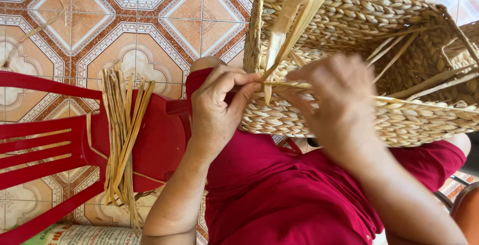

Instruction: The person weaves a rectangular basket from dried palm leaves. They use shears to trim excess material and then interlace strips into the basket's edge to reinforce the rim.

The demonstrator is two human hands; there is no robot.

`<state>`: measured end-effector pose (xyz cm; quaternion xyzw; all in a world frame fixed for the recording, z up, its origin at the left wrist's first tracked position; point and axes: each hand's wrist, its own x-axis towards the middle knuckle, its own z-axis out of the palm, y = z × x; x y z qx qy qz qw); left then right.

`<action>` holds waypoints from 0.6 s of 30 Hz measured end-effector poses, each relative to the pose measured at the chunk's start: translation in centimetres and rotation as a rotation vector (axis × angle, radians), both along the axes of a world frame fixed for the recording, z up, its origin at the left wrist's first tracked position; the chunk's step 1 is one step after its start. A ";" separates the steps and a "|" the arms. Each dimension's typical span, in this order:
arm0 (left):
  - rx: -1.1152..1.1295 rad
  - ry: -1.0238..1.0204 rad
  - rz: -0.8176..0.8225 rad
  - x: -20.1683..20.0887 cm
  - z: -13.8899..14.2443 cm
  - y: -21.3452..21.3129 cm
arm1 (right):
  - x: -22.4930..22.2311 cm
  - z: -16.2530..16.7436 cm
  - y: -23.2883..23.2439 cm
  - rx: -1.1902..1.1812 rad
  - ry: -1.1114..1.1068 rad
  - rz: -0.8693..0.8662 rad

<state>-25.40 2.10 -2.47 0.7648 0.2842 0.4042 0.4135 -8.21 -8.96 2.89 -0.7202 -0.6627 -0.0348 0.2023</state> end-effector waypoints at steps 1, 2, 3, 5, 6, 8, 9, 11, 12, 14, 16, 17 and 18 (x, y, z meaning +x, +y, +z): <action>-0.012 -0.017 0.006 0.1 -0.1 -0.2 | -1.0 -0.8 -0.3 0.050 -0.003 0.056; -0.049 -0.025 0.001 0.1 -0.2 -0.3 | -1.9 -1.7 -0.3 0.099 -0.005 0.111; -0.083 -0.036 -0.003 0.1 -0.4 -0.4 | -2.3 -2.5 -0.2 0.142 -0.005 0.100; -0.108 -0.052 0.011 0.2 -0.7 -0.6 | -2.6 -3.5 0.1 0.235 -0.009 0.082; -0.106 -0.054 0.025 0.2 -0.9 -0.7 | -2.9 -3.8 -0.1 0.225 0.024 0.151; -0.112 -0.059 0.044 0.2 -1.2 -0.7 | -3.3 -3.7 -0.9 0.203 0.086 0.290; -0.123 -0.062 0.047 0.2 -1.3 -0.8 | -3.6 -3.5 -1.7 0.092 0.302 0.501; -0.115 -0.081 0.048 0.3 -1.6 -0.7 | -4.6 -2.9 -3.7 -0.197 0.807 0.906; -0.103 -0.096 0.048 0.3 -1.7 -0.7 | -4.8 -2.6 -4.7 -0.389 1.101 1.091; -0.100 -0.117 0.037 0.4 -1.8 -0.8 | -4.4 -2.4 -5.9 -0.492 1.218 1.278; -0.105 -0.129 0.023 0.4 -1.9 -0.8 | -3.7 -2.3 -6.4 -0.357 1.128 1.157; -0.108 -0.124 0.027 0.4 -1.9 -0.8 | -3.1 -2.2 -6.3 -0.180 0.970 0.940; -0.111 -0.119 0.031 0.3 -1.9 -0.8 | -3.1 -2.6 -5.8 -0.073 0.582 0.629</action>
